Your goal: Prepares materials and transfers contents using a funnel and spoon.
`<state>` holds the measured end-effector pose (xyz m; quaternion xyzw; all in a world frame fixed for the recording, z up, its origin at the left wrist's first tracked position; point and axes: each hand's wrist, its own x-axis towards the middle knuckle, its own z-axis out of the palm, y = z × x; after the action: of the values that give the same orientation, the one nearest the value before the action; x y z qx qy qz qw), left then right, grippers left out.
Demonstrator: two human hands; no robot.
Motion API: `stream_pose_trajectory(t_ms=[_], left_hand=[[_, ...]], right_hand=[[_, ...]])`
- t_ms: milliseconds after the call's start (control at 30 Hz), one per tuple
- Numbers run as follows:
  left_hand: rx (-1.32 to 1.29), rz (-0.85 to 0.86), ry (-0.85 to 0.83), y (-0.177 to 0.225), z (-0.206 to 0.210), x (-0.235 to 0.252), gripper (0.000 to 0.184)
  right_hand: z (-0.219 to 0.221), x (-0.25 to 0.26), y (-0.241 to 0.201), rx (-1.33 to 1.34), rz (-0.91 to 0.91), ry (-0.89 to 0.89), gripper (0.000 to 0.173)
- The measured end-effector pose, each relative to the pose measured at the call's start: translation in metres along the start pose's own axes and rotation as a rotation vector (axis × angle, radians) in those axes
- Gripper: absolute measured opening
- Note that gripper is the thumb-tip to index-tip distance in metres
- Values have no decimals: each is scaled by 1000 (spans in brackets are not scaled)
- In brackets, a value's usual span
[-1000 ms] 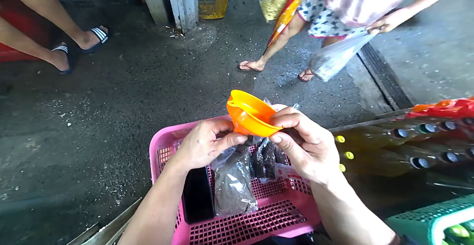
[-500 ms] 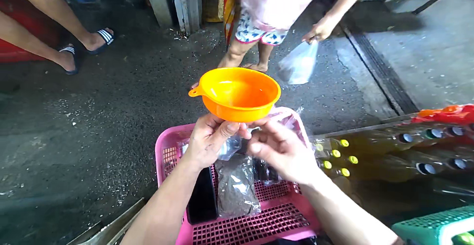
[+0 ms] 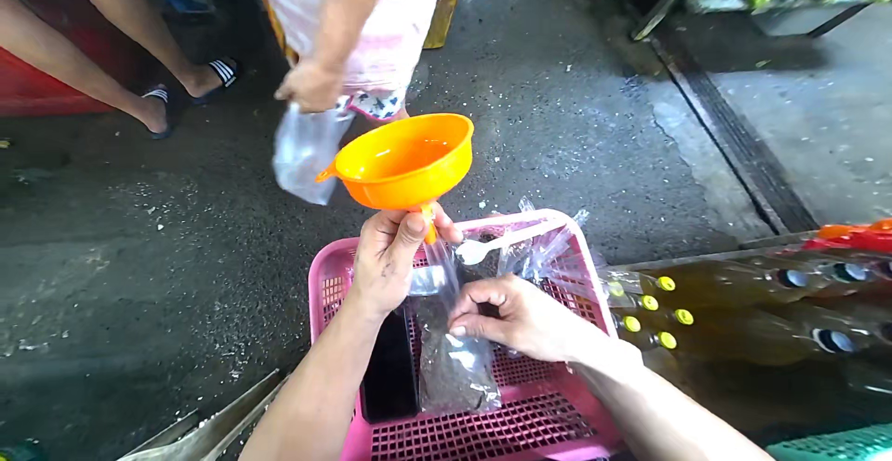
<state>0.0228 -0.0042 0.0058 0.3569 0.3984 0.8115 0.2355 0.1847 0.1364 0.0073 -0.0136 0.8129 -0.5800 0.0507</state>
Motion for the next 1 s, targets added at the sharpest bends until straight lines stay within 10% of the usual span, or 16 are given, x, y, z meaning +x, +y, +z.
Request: stream_pose_trajectory(t_ms=[233,500,633,1000], left_hand=[[50,66,65,5,-9,7,28],[308,151,169,-3,-17,-4,19],[341,175,181,-5,-15,-9,21],[440,50,221,11,-7,-22,25]], right_hand=[[-22,-15,-3,-247,54,-60,32],[-75,-43,4,-243,157,699,28],[-67,-35,13,-46,235,707,37],[-57,-31,16,-321,-189,774,26]])
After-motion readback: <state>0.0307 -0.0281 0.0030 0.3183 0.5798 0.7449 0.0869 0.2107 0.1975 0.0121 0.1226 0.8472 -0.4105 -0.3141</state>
